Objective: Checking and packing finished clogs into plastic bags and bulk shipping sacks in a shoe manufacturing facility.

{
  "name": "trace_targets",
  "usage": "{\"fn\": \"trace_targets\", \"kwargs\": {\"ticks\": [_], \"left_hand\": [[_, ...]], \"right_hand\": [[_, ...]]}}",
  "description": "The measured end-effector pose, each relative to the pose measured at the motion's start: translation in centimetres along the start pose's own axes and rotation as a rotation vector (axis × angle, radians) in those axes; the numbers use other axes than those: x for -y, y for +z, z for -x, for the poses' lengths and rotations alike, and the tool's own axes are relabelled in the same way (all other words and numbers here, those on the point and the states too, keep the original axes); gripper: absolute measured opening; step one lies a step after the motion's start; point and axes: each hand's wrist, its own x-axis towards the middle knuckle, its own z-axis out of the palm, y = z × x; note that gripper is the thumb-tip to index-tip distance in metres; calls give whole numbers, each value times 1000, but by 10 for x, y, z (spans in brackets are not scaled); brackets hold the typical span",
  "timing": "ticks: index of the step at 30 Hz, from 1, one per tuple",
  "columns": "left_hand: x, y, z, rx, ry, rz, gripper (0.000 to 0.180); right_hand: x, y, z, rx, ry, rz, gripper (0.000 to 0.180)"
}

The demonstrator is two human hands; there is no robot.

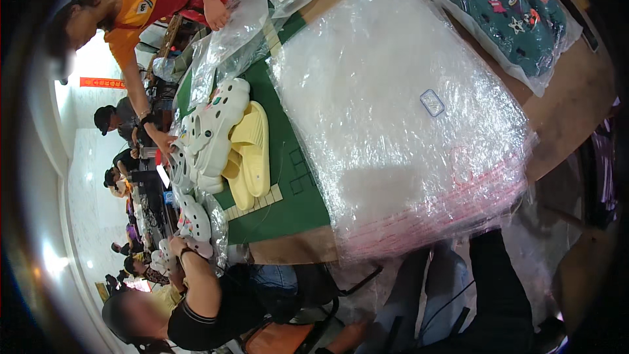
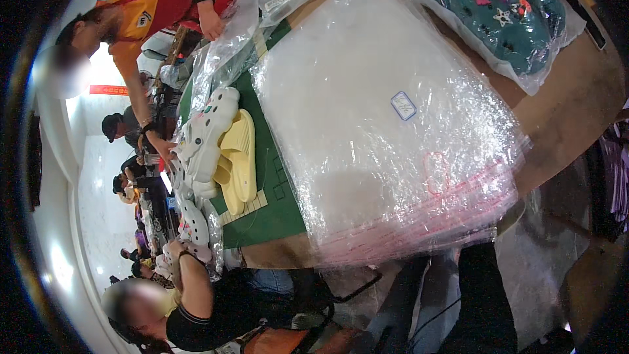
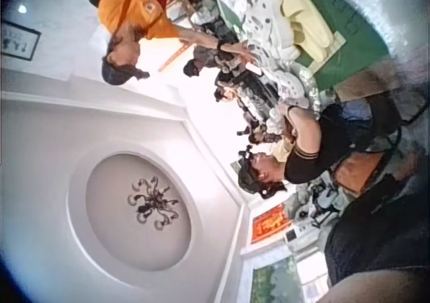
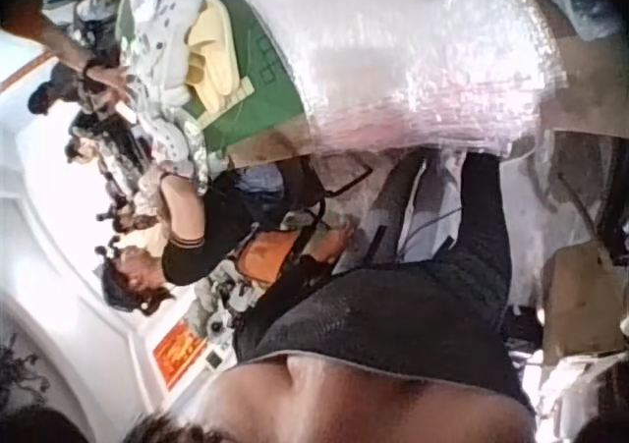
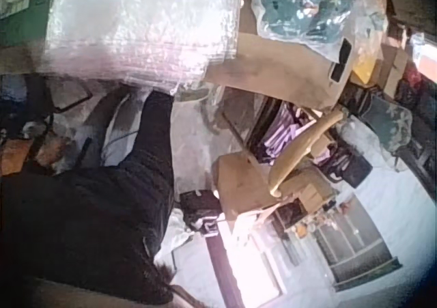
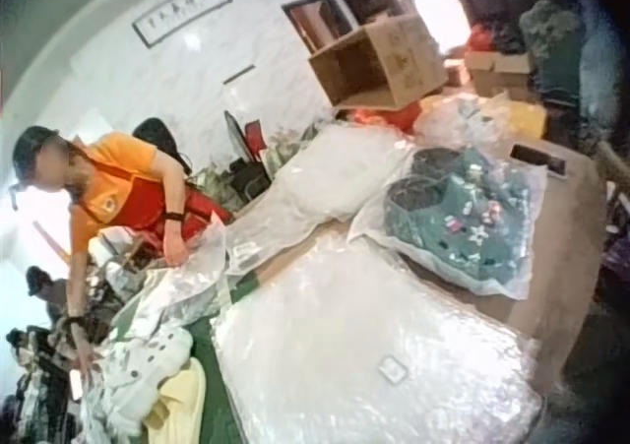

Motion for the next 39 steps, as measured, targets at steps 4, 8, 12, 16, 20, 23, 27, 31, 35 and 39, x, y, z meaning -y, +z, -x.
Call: {"fn": "trace_targets", "kwargs": {"ticks": [4,8,12,16,20,23,27,31,35,39], "left_hand": [[-15,2,5,-81,-166,210,36],[-48,-34,0,-36,-188,20,30],[-17,3,-4,-148,-133,82,31],[63,93,0,-115,194,-299,21],[-18,-1,-2,25,142,-188,20],[4,11,-11,-98,338,-323,23],[-28,-45,-51,-286,485,-556,29],[-140,-120,-96,-233,629,-402,35],[-250,-153,-85,-427,607,-526,89],[-308,-135,-92,-235,635,-578,91]], "right_hand": [[-20,5,2,-10,13,-145,48],[-36,19,0,-23,37,-314,46],[-58,15,13,-50,85,-462,44],[-44,-9,52,-33,112,-572,43],[-51,-49,113,-95,195,-646,41],[-62,-85,185,-197,243,-729,40],[9,-116,284,-439,451,-1396,32],[100,-161,383,-341,213,-1333,30],[160,-220,474,-333,-34,-1327,42],[188,-244,529,-443,-167,-1491,47]]}}
